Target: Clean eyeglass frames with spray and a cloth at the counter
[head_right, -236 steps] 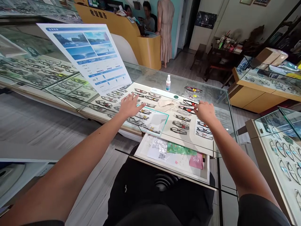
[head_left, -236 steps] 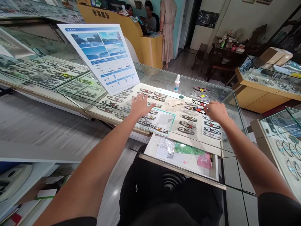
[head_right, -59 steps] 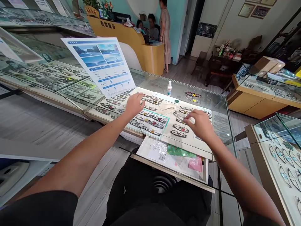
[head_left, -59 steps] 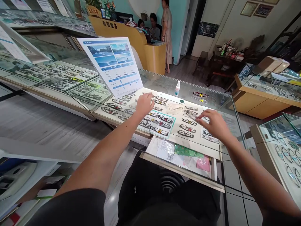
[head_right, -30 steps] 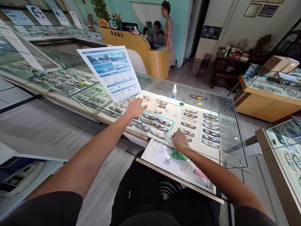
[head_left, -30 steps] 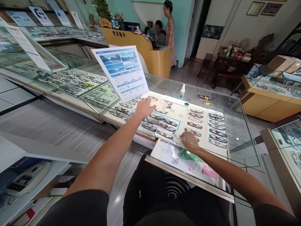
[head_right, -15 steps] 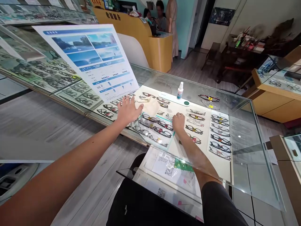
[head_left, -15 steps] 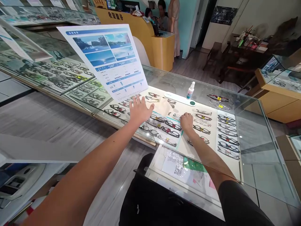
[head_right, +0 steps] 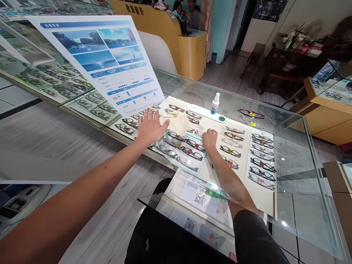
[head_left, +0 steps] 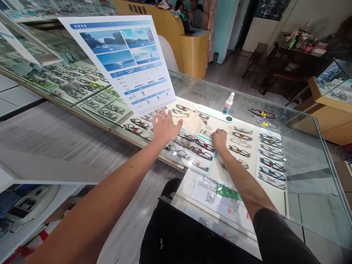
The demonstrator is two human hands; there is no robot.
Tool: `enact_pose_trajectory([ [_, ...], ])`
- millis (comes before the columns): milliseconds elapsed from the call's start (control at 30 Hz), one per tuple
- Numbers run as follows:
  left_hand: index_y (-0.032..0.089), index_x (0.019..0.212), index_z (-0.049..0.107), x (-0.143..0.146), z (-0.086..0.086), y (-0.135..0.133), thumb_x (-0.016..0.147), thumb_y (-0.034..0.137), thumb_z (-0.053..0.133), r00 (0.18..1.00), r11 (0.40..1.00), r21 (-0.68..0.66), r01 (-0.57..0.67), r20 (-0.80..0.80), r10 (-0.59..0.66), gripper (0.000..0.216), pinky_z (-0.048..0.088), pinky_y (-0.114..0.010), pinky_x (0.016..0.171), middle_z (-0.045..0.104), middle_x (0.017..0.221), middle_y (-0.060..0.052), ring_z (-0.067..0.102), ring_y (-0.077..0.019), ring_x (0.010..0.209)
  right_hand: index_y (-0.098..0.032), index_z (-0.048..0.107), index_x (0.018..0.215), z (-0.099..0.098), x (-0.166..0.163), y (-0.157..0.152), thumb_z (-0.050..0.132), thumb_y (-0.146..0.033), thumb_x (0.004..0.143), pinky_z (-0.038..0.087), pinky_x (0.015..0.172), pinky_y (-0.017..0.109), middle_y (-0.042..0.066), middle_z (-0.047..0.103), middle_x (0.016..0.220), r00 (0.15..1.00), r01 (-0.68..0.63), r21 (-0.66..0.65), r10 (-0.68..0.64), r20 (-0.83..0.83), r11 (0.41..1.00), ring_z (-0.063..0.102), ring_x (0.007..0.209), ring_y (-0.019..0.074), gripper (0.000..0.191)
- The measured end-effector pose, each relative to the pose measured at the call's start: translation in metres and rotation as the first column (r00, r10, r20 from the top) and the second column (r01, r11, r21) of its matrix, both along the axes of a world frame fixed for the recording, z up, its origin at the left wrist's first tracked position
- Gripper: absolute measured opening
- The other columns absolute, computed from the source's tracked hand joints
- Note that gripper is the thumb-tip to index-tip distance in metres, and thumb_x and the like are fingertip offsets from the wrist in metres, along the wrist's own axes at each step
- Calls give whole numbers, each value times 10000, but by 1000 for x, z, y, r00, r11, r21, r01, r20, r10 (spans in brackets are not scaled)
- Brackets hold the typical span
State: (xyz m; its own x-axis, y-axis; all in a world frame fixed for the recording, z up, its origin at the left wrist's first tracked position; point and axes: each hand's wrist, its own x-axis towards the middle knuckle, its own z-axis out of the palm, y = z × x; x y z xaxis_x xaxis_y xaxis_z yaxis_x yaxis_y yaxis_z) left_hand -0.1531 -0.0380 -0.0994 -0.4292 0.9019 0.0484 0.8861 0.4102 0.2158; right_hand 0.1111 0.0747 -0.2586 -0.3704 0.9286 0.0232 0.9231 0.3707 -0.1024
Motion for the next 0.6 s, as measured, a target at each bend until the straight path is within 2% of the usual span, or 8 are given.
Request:
enact_pose_trajectory([
  [200, 83, 1766, 305, 3, 6, -2, 1066, 727, 224, 1000, 999, -37, 2, -6, -3, 954, 140, -617, 1411, 184, 1865, -215, 133, -406, 1750, -138, 848, 1117, 8, -1, -4, 480, -174, 1052, 290, 1180, 508, 204, 697, 1310, 999, 11, -1, -11, -31, 1000, 511, 1278, 368, 376],
  [333, 80, 1766, 305, 1, 5, -1, 1069, 716, 226, 1000, 999, -34, 9, -6, -9, 946, 151, -630, 1405, 190, 1861, -223, 138, -414, 1747, -114, 774, 1299, 31, -8, -25, 422, -229, 1103, 312, 1189, 540, 227, 654, 1413, 996, -9, 24, 11, -93, 1000, 503, 1329, 388, 419],
  [433, 77, 1764, 310, -1, 2, 1, 1082, 671, 212, 1000, 1000, -16, 19, -9, -19, 909, 159, -643, 1396, 190, 1860, -227, 145, -420, 1745, -129, 723, 1360, 47, -12, -63, 399, -243, 1126, 405, 1114, 498, 203, 691, 1350, 984, -113, 1, 113, -136, 994, 568, 1260, 353, 416],
  [500, 68, 1754, 330, -2, 0, 2, 1090, 627, 218, 1000, 1000, 2, 19, -13, -19, 876, 169, -651, 1390, 208, 1854, -236, 161, -426, 1740, -167, 741, 1292, 55, -11, -97, 426, -240, 1128, 475, 1007, 415, 154, 739, 1250, 965, -221, -54, 210, -160, 974, 633, 1149, 291, 363],
  [600, 61, 1740, 359, -3, -2, 3, 1090, 599, 233, 1000, 999, 31, 20, -16, -19, 853, 186, -659, 1382, 248, 1841, -246, 192, -435, 1730, -215, 751, 1211, 63, 1, -154, 499, -243, 1112, 508, 860, 325, 91, 774, 1193, 928, -348, -140, 319, -195, 927, 677, 1089, 231, 272],
])
